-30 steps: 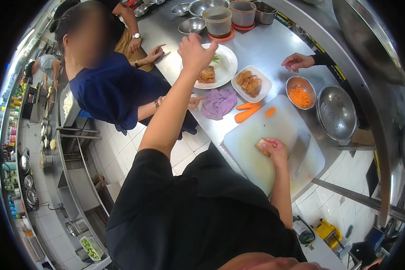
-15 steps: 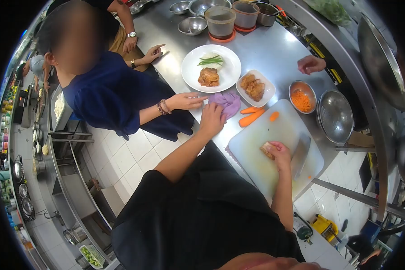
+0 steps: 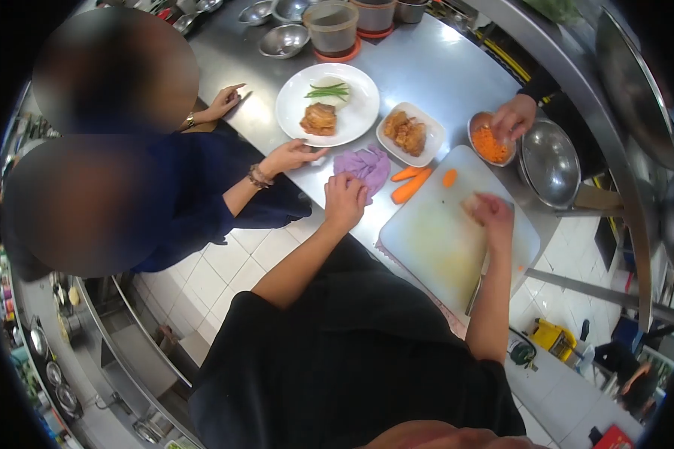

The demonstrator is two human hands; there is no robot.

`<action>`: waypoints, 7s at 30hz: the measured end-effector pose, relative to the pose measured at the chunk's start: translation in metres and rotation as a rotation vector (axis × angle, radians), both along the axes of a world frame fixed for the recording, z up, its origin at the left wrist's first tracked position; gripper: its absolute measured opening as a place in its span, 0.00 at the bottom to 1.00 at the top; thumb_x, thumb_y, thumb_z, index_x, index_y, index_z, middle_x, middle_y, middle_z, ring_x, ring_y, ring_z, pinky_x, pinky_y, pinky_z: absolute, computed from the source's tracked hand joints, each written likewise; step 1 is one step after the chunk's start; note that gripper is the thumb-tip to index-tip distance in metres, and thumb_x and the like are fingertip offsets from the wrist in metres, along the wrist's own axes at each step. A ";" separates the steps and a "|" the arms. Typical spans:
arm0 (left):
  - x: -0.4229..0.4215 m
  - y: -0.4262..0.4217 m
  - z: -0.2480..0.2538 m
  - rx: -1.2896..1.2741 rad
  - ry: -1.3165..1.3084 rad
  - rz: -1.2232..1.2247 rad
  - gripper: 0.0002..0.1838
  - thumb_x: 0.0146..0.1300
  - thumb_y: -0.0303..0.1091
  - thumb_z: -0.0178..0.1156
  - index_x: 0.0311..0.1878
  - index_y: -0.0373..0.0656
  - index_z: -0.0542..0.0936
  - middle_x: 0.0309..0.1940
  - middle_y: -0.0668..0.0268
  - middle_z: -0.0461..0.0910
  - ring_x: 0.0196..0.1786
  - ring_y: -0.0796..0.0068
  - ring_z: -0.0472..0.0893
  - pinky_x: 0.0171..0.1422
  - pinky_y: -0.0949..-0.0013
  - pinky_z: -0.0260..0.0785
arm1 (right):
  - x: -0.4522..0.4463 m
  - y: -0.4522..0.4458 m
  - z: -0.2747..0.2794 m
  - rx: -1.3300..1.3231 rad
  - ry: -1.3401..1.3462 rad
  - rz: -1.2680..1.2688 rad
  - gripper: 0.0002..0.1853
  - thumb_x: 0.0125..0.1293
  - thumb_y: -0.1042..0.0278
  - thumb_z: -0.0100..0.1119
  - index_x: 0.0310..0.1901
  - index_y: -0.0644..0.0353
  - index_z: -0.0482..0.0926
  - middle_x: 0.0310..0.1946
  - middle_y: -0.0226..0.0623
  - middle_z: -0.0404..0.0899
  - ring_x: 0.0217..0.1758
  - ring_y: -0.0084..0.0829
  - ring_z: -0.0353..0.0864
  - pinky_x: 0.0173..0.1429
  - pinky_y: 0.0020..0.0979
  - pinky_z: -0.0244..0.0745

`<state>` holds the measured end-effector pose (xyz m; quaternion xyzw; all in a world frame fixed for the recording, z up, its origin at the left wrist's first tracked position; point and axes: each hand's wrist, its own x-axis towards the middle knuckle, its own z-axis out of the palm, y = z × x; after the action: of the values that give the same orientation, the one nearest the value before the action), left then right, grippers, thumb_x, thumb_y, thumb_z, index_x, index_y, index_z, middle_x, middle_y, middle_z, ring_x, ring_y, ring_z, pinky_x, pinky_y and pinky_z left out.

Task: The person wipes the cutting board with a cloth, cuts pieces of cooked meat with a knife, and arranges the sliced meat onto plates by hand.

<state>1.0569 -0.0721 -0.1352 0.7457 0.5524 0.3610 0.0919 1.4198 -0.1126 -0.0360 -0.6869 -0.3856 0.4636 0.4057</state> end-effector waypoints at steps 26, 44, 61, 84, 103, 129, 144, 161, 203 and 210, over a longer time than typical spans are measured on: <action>0.003 -0.002 -0.001 -0.039 0.010 0.018 0.08 0.65 0.35 0.67 0.44 0.44 0.82 0.49 0.57 0.75 0.53 0.52 0.74 0.59 0.51 0.65 | 0.082 0.170 0.074 0.272 -0.300 -0.076 0.25 0.65 0.57 0.71 0.57 0.68 0.83 0.48 0.46 0.88 0.48 0.33 0.88 0.55 0.31 0.80; 0.008 0.026 0.013 -0.165 0.067 0.108 0.16 0.62 0.40 0.69 0.52 0.47 0.85 0.45 0.55 0.79 0.48 0.50 0.78 0.54 0.50 0.71 | 0.013 0.020 0.014 0.439 -0.630 -0.131 0.12 0.71 0.61 0.68 0.49 0.61 0.86 0.38 0.36 0.87 0.41 0.28 0.85 0.50 0.31 0.79; 0.012 0.052 0.001 0.013 0.018 -0.084 0.05 0.59 0.33 0.69 0.36 0.44 0.85 0.40 0.59 0.79 0.47 0.52 0.75 0.56 0.52 0.69 | -0.074 -0.071 -0.079 0.332 -0.749 0.019 0.05 0.65 0.65 0.67 0.39 0.54 0.86 0.32 0.35 0.82 0.37 0.37 0.84 0.44 0.37 0.79; -0.101 0.161 0.150 0.186 0.069 0.190 0.22 0.51 0.40 0.77 0.50 0.50 0.84 0.50 0.61 0.81 0.60 0.54 0.76 0.66 0.52 0.63 | -0.087 -0.010 -0.043 0.417 -0.555 0.035 0.10 0.59 0.72 0.72 0.42 0.59 0.86 0.31 0.33 0.81 0.33 0.29 0.78 0.40 0.30 0.76; -0.055 0.092 0.133 0.012 -0.108 -0.175 0.18 0.54 0.27 0.72 0.49 0.44 0.84 0.43 0.56 0.82 0.48 0.54 0.82 0.52 0.57 0.74 | -0.138 0.069 -0.016 0.553 -0.402 0.265 0.11 0.62 0.71 0.71 0.47 0.58 0.86 0.33 0.32 0.84 0.33 0.30 0.81 0.42 0.30 0.78; -0.104 0.008 0.080 -0.608 -0.378 -0.243 0.12 0.62 0.34 0.69 0.48 0.46 0.84 0.39 0.61 0.85 0.43 0.59 0.86 0.48 0.58 0.79 | -0.365 0.295 0.038 -0.164 -1.004 1.134 0.54 0.58 0.40 0.74 0.82 0.44 0.56 0.57 0.48 0.86 0.44 0.43 0.89 0.51 0.40 0.83; -0.124 0.020 0.074 -0.655 -0.401 -0.296 0.15 0.62 0.35 0.68 0.52 0.46 0.83 0.37 0.63 0.82 0.42 0.60 0.84 0.47 0.58 0.76 | -0.356 0.296 0.021 -0.141 -0.897 1.014 0.43 0.58 0.48 0.75 0.74 0.47 0.70 0.51 0.43 0.87 0.41 0.39 0.87 0.47 0.38 0.82; -0.053 0.028 0.085 -0.469 -0.388 -0.388 0.16 0.59 0.29 0.71 0.51 0.40 0.84 0.40 0.59 0.82 0.39 0.62 0.83 0.46 0.64 0.77 | -0.149 0.071 0.088 -0.162 -0.699 0.645 0.36 0.57 0.52 0.73 0.68 0.42 0.74 0.50 0.49 0.87 0.52 0.52 0.87 0.55 0.45 0.81; 0.153 0.004 0.047 -0.580 0.166 -0.559 0.12 0.59 0.32 0.67 0.44 0.38 0.84 0.36 0.55 0.88 0.43 0.53 0.87 0.50 0.54 0.78 | -0.064 -0.109 -0.039 0.166 -0.541 0.063 0.21 0.58 0.69 0.72 0.55 0.53 0.81 0.43 0.40 0.83 0.39 0.41 0.85 0.46 0.41 0.81; 0.143 0.004 0.061 -0.596 0.154 -0.472 0.11 0.62 0.34 0.68 0.44 0.38 0.85 0.36 0.54 0.88 0.42 0.54 0.88 0.50 0.55 0.79 | -0.065 -0.113 -0.063 0.271 -0.612 0.025 0.15 0.57 0.68 0.74 0.47 0.54 0.85 0.44 0.39 0.83 0.42 0.42 0.86 0.48 0.41 0.82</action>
<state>1.2001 -0.0682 -0.0739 0.8178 0.4516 0.0964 0.3434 1.3548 -0.2259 -0.0994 -0.7292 -0.5562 0.1853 0.3530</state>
